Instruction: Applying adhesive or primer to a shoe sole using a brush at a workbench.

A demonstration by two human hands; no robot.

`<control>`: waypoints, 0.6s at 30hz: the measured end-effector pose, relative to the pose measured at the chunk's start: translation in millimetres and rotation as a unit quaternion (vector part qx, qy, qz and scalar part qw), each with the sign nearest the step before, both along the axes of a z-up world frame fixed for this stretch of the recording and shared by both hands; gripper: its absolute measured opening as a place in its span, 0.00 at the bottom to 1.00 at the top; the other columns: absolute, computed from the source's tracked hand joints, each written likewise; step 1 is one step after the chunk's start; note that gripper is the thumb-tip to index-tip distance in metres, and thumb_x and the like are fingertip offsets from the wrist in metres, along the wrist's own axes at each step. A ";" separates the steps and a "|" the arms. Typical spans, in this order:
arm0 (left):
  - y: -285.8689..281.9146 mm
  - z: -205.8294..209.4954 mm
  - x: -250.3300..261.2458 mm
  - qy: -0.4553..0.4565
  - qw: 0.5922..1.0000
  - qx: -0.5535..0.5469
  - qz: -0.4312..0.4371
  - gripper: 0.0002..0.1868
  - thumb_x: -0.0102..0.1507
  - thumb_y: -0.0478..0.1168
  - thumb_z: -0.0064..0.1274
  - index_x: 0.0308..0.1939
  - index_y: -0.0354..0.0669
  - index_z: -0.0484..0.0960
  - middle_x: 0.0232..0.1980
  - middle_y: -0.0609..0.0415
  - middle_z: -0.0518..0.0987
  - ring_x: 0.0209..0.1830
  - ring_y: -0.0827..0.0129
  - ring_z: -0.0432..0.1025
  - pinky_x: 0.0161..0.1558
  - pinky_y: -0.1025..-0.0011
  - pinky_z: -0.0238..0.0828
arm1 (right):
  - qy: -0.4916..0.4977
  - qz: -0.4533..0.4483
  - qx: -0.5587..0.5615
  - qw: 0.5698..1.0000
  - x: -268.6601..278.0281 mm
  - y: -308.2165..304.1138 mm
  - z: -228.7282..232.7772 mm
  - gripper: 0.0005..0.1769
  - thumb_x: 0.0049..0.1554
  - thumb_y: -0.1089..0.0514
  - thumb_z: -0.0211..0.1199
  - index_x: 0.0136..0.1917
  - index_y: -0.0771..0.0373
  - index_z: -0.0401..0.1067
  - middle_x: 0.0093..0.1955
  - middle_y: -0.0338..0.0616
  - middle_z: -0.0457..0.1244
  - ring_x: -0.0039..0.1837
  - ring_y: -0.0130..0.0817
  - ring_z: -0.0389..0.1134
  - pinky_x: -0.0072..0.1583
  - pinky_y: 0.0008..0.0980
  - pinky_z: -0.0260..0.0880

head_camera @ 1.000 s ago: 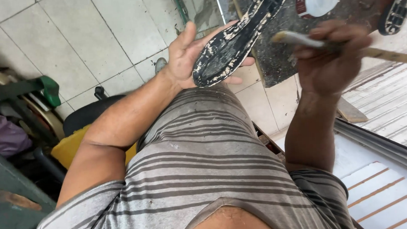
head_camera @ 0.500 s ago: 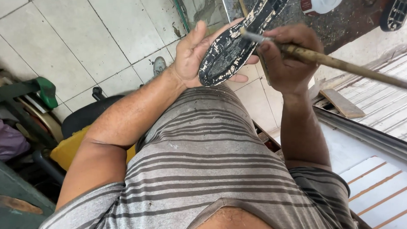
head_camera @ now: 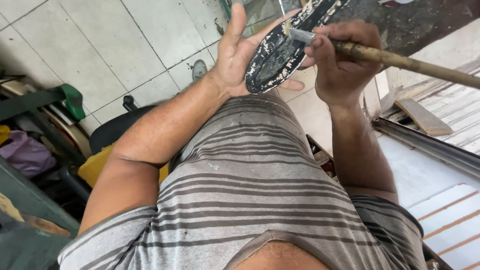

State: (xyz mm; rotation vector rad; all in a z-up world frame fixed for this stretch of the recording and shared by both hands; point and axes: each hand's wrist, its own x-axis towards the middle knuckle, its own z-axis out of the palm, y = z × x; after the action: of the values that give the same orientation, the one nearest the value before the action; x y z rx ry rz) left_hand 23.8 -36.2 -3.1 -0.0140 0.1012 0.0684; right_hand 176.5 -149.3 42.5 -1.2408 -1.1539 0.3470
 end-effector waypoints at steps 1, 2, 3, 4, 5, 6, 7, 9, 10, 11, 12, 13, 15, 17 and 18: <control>1.1 2.1 -0.5 0.002 1.000 0.003 0.002 0.66 0.48 0.77 0.39 0.86 0.55 0.40 0.80 0.31 0.57 0.73 0.32 0.63 0.59 0.27 0.72 | 0.002 0.002 0.003 1.000 -1.5 0.9 -1.2 0.09 0.67 0.70 0.61 0.51 0.67 0.61 0.47 0.60 0.65 0.36 0.45 0.73 0.33 0.29 0.70; 1.2 4.0 -0.6 0.018 1.000 0.013 -0.001 0.66 0.48 0.77 0.39 0.86 0.55 0.43 0.77 0.32 0.62 0.70 0.36 0.66 0.59 0.28 0.73 | -0.015 0.002 0.000 1.000 -2.6 0.7 -2.1 0.09 0.66 0.70 0.62 0.51 0.67 0.61 0.48 0.60 0.64 0.36 0.45 0.72 0.34 0.30 0.71; 1.2 5.6 -0.7 0.034 0.999 0.023 -0.004 0.66 0.47 0.78 0.40 0.85 0.55 0.45 0.73 0.34 0.66 0.67 0.40 0.69 0.59 0.28 0.74 | -0.033 0.002 -0.003 0.999 -3.8 0.6 -3.2 0.09 0.66 0.70 0.62 0.51 0.67 0.61 0.49 0.59 0.62 0.36 0.45 0.72 0.35 0.31 0.72; 1.0 7.4 -0.8 0.036 0.999 0.022 -0.001 0.66 0.47 0.78 0.40 0.85 0.55 0.45 0.73 0.34 0.66 0.67 0.40 0.69 0.59 0.28 0.74 | -0.030 0.005 -0.003 1.000 -2.9 2.2 -4.4 0.09 0.66 0.70 0.62 0.51 0.67 0.61 0.49 0.59 0.62 0.36 0.45 0.72 0.35 0.31 0.72; 0.9 9.1 -1.0 0.044 0.999 0.015 0.005 0.67 0.47 0.78 0.42 0.85 0.54 0.47 0.71 0.36 0.68 0.66 0.44 0.70 0.57 0.27 0.75 | -0.070 0.012 0.006 0.997 -2.0 3.8 -5.8 0.10 0.64 0.70 0.64 0.50 0.67 0.63 0.46 0.57 0.63 0.40 0.46 0.72 0.40 0.34 0.73; 0.9 10.7 -0.3 0.050 0.999 0.008 0.011 0.67 0.46 0.77 0.44 0.85 0.52 0.48 0.69 0.39 0.69 0.65 0.49 0.71 0.56 0.27 0.75 | -0.110 0.018 0.015 0.994 -0.5 5.3 -6.8 0.11 0.62 0.70 0.67 0.48 0.66 0.64 0.43 0.54 0.63 0.44 0.46 0.71 0.45 0.38 0.74; 1.1 13.5 0.1 0.051 0.999 0.007 0.013 0.67 0.46 0.77 0.44 0.85 0.52 0.48 0.69 0.39 0.69 0.65 0.49 0.71 0.56 0.27 0.75 | -0.109 0.020 0.014 0.994 -1.2 5.5 -6.6 0.11 0.62 0.70 0.67 0.48 0.66 0.64 0.43 0.54 0.63 0.44 0.46 0.71 0.45 0.38 0.74; 2.2 19.5 1.7 0.047 0.998 -0.033 0.018 0.67 0.46 0.76 0.44 0.85 0.52 0.47 0.78 0.32 0.61 0.63 0.38 0.70 0.53 0.27 0.74 | -0.149 0.050 0.012 0.988 -1.8 6.9 -5.7 0.11 0.61 0.66 0.67 0.47 0.66 0.63 0.41 0.56 0.65 0.42 0.47 0.72 0.41 0.38 0.71; 2.9 29.1 1.5 0.047 0.998 -0.035 0.019 0.67 0.46 0.76 0.44 0.85 0.52 0.47 0.78 0.32 0.61 0.63 0.38 0.70 0.53 0.27 0.74 | -0.148 0.052 0.010 0.988 -2.5 5.8 -7.9 0.11 0.61 0.66 0.67 0.47 0.66 0.63 0.41 0.56 0.65 0.42 0.47 0.72 0.41 0.38 0.71; 3.6 38.6 1.5 0.074 0.995 -0.048 0.035 0.65 0.46 0.74 0.41 0.83 0.45 0.51 0.80 0.28 0.59 0.71 0.36 0.64 0.63 0.32 0.67 | -0.137 0.085 0.022 0.987 -3.0 4.7 -10.3 0.09 0.62 0.66 0.67 0.45 0.63 0.66 0.42 0.54 0.66 0.41 0.41 0.71 0.38 0.35 0.72; 4.6 48.2 1.7 0.100 0.992 -0.061 0.051 0.64 0.46 0.73 0.37 0.81 0.38 0.55 0.81 0.24 0.57 0.78 0.34 0.57 0.73 0.37 0.60 | -0.126 0.119 0.035 0.984 -3.2 3.8 -12.5 0.08 0.62 0.66 0.66 0.43 0.60 0.69 0.43 0.51 0.67 0.39 0.35 0.70 0.35 0.32 0.74; 2.8 30.7 0.7 0.100 0.992 -0.062 0.053 0.64 0.46 0.73 0.37 0.81 0.38 0.55 0.81 0.24 0.57 0.78 0.34 0.57 0.73 0.37 0.60 | -0.126 0.121 0.034 0.984 -6.5 2.3 -6.4 0.08 0.62 0.66 0.66 0.43 0.60 0.69 0.43 0.51 0.67 0.39 0.35 0.70 0.35 0.32 0.74; -0.7 -3.8 -0.1 -0.051 0.998 -0.006 0.029 0.67 0.51 0.81 0.40 0.85 0.45 0.52 0.68 0.33 0.73 0.62 0.49 0.74 0.66 0.49 0.74 | -0.186 0.186 0.020 0.965 -12.5 -0.9 6.4 0.11 0.63 0.58 0.67 0.42 0.63 0.69 0.42 0.53 0.69 0.37 0.34 0.72 0.35 0.32 0.72; -2.0 3.7 -2.8 -0.040 0.999 -0.008 0.025 0.67 0.50 0.82 0.40 0.84 0.45 0.53 0.71 0.33 0.71 0.65 0.44 0.71 0.66 0.43 0.72 | -0.047 0.238 0.014 0.970 -7.2 9.4 6.8 0.05 0.61 0.66 0.64 0.46 0.63 0.68 0.39 0.49 0.67 0.34 0.31 0.69 0.32 0.30 0.69; -2.1 7.4 -2.8 -0.030 0.999 -0.009 0.020 0.68 0.48 0.83 0.39 0.84 0.46 0.55 0.74 0.32 0.68 0.69 0.39 0.69 0.66 0.38 0.71 | 0.092 0.286 0.008 0.954 -3.6 14.5 7.0 0.11 0.59 0.75 0.62 0.51 0.63 0.68 0.37 0.45 0.65 0.31 0.28 0.66 0.29 0.29 0.65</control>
State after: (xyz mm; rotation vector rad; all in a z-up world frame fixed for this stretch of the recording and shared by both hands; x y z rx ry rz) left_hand 21.0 -38.3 4.3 -0.0353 0.0421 0.1069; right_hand 172.9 -134.8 49.6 -0.8183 -1.3346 0.8654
